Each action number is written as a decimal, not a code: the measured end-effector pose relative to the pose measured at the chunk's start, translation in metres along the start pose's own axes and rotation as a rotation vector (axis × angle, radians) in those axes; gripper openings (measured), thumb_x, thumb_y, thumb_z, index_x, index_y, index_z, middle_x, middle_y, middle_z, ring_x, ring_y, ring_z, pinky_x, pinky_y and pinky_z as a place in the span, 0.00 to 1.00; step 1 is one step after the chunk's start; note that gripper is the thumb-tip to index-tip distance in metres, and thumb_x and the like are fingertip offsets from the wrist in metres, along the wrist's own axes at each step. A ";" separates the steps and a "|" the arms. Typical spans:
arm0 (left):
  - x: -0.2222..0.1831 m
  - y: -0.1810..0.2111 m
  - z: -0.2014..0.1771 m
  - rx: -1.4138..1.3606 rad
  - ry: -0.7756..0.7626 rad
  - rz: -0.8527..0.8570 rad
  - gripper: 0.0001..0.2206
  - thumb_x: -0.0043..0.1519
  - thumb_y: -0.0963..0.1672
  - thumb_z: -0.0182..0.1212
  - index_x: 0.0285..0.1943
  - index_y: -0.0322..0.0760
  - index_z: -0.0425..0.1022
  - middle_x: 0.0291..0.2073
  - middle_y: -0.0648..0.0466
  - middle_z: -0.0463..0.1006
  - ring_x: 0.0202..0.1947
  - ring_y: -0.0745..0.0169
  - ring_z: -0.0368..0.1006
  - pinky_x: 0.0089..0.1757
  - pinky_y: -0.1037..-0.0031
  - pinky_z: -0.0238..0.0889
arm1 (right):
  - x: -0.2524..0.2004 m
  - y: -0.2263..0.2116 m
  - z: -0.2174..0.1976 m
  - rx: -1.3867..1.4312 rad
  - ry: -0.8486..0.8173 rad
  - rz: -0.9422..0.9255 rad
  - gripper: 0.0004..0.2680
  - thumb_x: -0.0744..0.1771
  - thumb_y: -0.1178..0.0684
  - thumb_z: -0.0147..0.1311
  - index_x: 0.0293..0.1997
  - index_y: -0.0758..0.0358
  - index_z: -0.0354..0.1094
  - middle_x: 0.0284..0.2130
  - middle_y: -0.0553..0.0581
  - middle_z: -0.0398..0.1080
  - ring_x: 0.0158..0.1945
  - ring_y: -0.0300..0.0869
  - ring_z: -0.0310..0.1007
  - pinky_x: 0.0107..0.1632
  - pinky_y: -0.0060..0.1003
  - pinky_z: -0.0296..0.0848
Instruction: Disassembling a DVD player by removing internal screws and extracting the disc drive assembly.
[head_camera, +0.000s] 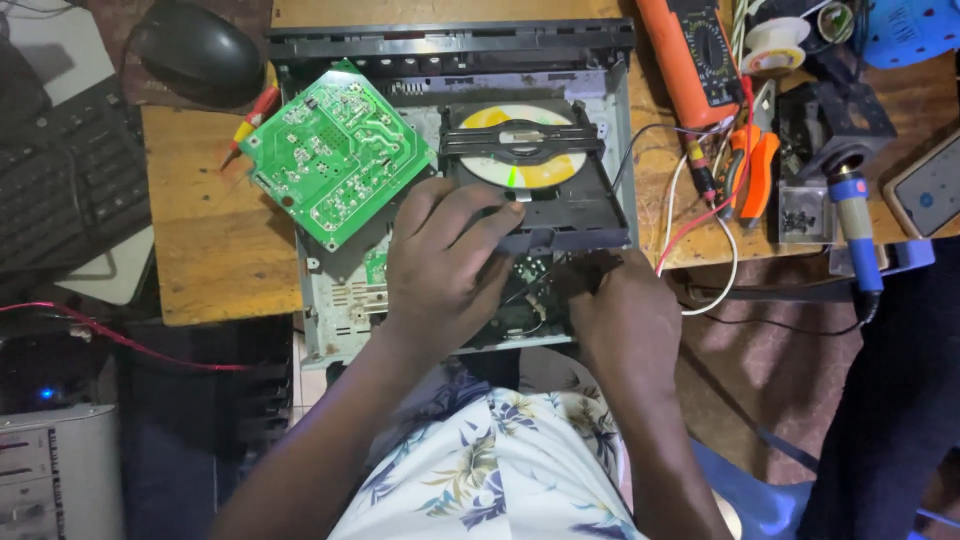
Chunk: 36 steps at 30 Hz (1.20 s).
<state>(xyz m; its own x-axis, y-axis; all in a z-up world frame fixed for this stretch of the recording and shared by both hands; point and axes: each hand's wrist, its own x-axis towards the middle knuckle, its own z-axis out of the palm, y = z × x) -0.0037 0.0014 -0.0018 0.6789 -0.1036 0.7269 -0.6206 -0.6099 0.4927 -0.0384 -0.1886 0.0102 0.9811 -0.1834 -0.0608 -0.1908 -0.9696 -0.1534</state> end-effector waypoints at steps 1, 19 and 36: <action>0.000 -0.001 0.000 -0.001 -0.003 0.000 0.16 0.58 0.38 0.76 0.55 0.39 0.84 0.46 0.51 0.81 0.47 0.40 0.72 0.49 0.55 0.72 | 0.000 0.004 0.006 0.001 -0.002 0.003 0.11 0.65 0.47 0.57 0.42 0.64 0.74 0.31 0.67 0.75 0.41 0.71 0.80 0.42 0.64 0.78; 0.004 0.005 -0.001 0.012 -0.062 -0.008 0.20 0.52 0.37 0.80 0.53 0.39 0.84 0.45 0.50 0.81 0.46 0.41 0.72 0.46 0.55 0.72 | -0.007 0.002 0.028 -0.077 0.150 -0.013 0.10 0.60 0.47 0.61 0.29 0.65 0.77 0.26 0.65 0.73 0.35 0.66 0.79 0.34 0.57 0.77; -0.002 0.000 0.006 0.001 -0.076 -0.029 0.23 0.51 0.37 0.81 0.56 0.41 0.84 0.46 0.51 0.81 0.49 0.39 0.72 0.51 0.52 0.71 | 0.009 -0.009 -0.002 0.008 -0.236 0.215 0.18 0.60 0.49 0.56 0.49 0.74 0.72 0.38 0.74 0.78 0.49 0.72 0.80 0.52 0.64 0.76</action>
<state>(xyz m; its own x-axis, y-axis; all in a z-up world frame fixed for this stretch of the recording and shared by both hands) -0.0029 -0.0027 -0.0059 0.7244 -0.1450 0.6740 -0.5998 -0.6144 0.5126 -0.0275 -0.1820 0.0135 0.8843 -0.3404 -0.3196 -0.3942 -0.9111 -0.1203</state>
